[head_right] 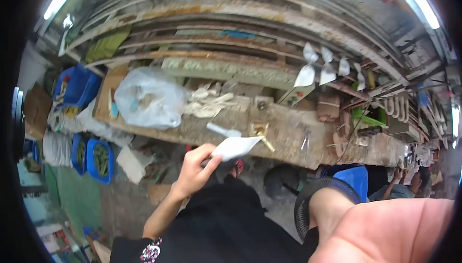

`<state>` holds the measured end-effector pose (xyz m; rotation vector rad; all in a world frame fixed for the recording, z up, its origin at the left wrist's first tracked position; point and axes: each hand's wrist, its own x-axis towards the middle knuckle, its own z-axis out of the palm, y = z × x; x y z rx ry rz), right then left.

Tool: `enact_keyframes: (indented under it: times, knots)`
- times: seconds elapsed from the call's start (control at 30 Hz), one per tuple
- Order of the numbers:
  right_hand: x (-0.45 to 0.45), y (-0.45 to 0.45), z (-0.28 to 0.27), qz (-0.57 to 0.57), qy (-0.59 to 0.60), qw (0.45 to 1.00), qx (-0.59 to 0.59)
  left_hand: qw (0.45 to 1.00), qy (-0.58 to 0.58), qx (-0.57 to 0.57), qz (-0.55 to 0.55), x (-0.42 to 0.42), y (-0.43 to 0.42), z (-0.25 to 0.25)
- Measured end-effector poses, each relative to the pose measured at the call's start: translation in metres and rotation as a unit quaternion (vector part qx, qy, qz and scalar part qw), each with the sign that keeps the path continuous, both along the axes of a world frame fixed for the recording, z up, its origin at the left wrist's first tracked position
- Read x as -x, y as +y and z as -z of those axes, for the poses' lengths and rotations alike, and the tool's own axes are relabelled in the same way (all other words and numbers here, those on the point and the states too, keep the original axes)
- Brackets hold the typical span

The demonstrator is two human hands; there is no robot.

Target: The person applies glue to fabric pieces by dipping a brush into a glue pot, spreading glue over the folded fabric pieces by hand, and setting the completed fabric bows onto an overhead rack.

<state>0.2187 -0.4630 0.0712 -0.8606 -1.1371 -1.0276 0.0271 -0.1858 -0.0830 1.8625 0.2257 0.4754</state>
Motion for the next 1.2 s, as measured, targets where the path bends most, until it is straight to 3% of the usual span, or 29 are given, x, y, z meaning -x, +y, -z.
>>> enact_keyframes:
  times: [0.07, 0.17, 0.27, 0.3, 0.53, 0.9, 1.2]
  knots:
    - [-0.004, -0.015, 0.000, 0.017, -0.024, 1.000, -0.007, 0.999, -0.031, 0.019, -0.016, 0.001, -0.003, 0.008]
    - [-0.023, -0.020, -0.001, -0.004, 0.004, 1.000, -0.013, 0.995, 0.039, 0.094, -0.014, 0.010, -0.007, 0.004]
    - [-0.013, 0.017, 0.000, -0.013, 0.026, 0.999, -0.022, 0.999, -0.004, 0.050, -0.007, 0.009, -0.011, 0.022]
    - [-0.009, 0.030, -0.001, -0.011, 0.038, 0.999, -0.009, 0.998, 0.047, 0.035, 0.003, 0.013, -0.010, 0.014]
    - [-0.022, 0.081, 0.004, 0.020, 0.111, 0.993, 0.044, 0.993, 0.025, 0.114, 0.022, 0.011, -0.025, 0.025]
    - [-0.016, 0.084, 0.006, 0.039, 0.119, 0.992, 0.027, 0.993, 0.028, 0.113, 0.028, 0.002, -0.023, 0.029]
    - [-0.034, 0.032, 0.005, 0.029, 0.132, 0.991, -0.012, 0.995, 0.021, 0.086, 0.046, -0.001, -0.027, 0.034]
